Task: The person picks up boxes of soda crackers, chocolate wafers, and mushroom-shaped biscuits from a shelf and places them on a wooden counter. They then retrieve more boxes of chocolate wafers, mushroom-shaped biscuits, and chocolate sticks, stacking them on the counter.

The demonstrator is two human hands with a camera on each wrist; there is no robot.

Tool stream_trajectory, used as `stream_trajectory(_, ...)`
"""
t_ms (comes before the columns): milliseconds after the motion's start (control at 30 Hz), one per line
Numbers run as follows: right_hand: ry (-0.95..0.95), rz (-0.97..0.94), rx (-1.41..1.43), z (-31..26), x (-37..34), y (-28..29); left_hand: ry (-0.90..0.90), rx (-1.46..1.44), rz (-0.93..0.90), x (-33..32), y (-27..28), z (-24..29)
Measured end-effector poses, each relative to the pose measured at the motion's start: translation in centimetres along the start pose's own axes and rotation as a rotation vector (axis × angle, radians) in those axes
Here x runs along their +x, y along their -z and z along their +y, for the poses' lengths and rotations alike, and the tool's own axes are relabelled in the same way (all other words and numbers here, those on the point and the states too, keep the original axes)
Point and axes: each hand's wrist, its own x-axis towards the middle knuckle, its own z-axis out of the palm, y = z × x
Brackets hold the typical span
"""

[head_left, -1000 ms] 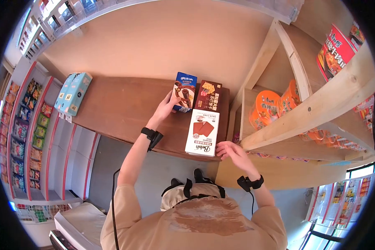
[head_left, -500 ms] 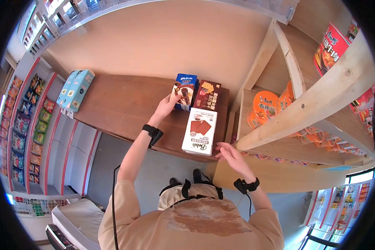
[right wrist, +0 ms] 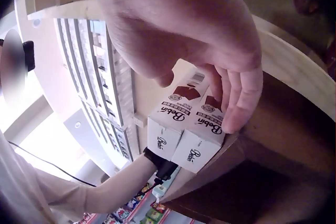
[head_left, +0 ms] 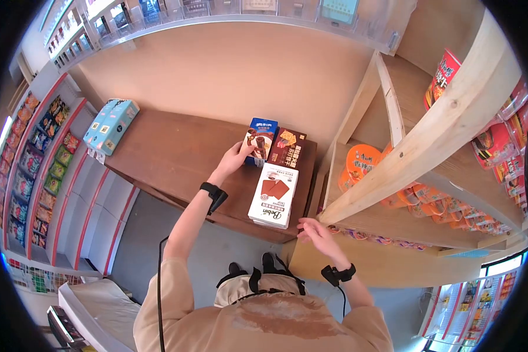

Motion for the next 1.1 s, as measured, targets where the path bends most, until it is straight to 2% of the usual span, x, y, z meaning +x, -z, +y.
stream_trajectory(67,-0.005,-0.049,0.03,0.3,-0.2,0.5,-0.024,-0.015,0.065,-1.7,0.2,0.5)
stream_trajectory(133,-0.015,-0.077,0.035,0.3,-0.7,0.9,-0.176,0.201,0.27,-4.3,1.4,0.6)
stream_trajectory(200,-0.013,-0.105,0.041,1.1,-1.0,1.2,-0.287,0.289,0.36,-8.9,2.3,2.6)
stream_trajectory(233,-0.013,-0.112,0.035,1.8,-1.0,1.3,-0.303,0.225,0.413,-11.1,2.4,2.8)
stream_trajectory(333,-0.038,-0.109,0.057,3.0,-1.5,1.8,-0.268,0.168,0.557,-18.0,1.8,1.8)
stream_trajectory(400,-0.065,-0.095,0.091,3.7,-2.4,1.5,-0.19,0.248,0.569,-22.3,1.5,0.3)
stream_trajectory(533,-0.071,-0.059,0.027,6.2,-3.9,1.3,-0.037,0.262,0.478,-29.3,-0.3,-5.6)
stream_trajectory(600,-0.105,-0.056,-0.103,7.4,-4.9,0.9,-0.033,0.541,0.365,-32.4,-1.2,-10.6)
stream_trajectory(667,-0.11,-0.052,-0.124,9.3,-5.7,0.6,-0.111,0.901,0.17,-35.3,-2.4,-14.0)
stream_trajectory(733,-0.123,-0.044,-0.143,11.1,-7.2,0.3,-0.012,0.88,-0.056,-38.2,-3.7,-16.3)
stream_trajectory(767,-0.161,-0.033,-0.178,11.8,-8.2,0.1,-0.018,0.881,-0.061,-39.9,-4.1,-17.4)
stream_trajectory(833,-0.206,-0.007,-0.215,13.1,-10.4,-0.4,0.14,0.784,-0.242,-43.1,-5.2,-19.9)
stream_trajectory(967,-0.377,0.036,-0.17,18.0,-15.2,-1.0,0.227,0.743,-0.352,-48.9,-6.8,-26.1)
stream_trajectory(1033,-0.433,0.024,-0.156,21.3,-18.4,-0.5,0.39,0.758,-0.446,-52.2,-7.7,-27.8)
stream_trajectory(1067,-0.445,0.025,-0.151,22.9,-19.4,0.1,0.397,0.757,-0.457,-53.6,-8.3,-28.5)
stream_trajectory(1100,-0.479,0.044,-0.258,24.9,-20.5,1.0,0.442,0.769,-0.472,-54.8,-8.6,-29.2)
